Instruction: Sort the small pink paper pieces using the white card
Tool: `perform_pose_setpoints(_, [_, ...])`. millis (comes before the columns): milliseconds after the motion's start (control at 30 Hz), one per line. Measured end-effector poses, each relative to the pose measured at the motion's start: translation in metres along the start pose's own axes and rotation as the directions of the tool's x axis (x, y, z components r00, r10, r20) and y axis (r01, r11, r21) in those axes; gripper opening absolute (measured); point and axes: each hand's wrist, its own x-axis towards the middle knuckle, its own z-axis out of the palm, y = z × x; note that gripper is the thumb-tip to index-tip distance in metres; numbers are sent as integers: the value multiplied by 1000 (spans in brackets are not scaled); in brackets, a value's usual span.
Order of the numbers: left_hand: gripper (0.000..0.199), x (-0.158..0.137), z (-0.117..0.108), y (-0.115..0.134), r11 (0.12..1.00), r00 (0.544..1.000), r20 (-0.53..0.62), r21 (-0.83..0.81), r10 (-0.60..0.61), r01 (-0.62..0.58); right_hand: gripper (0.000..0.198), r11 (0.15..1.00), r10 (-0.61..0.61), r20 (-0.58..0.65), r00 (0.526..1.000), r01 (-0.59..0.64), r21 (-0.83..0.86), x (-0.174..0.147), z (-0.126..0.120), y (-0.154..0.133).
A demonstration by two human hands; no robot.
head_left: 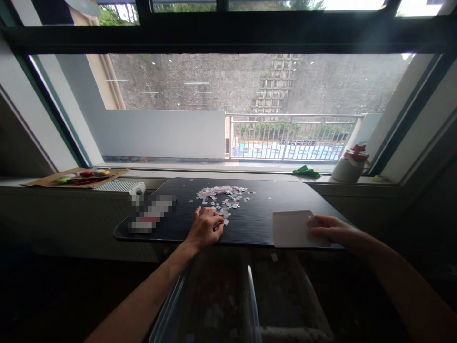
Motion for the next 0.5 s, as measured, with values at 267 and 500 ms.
perform_pose_setpoints(267, [17,11,-5,-1,979,967,186,-73,-176,192,34,996,-89,-7,996,89,-23,13,14,4])
perform_pose_setpoints(500, [16,37,-11,10,992,938,326,82,-118,96,39,997,-74,-20,997,73,-34,25,29,5])
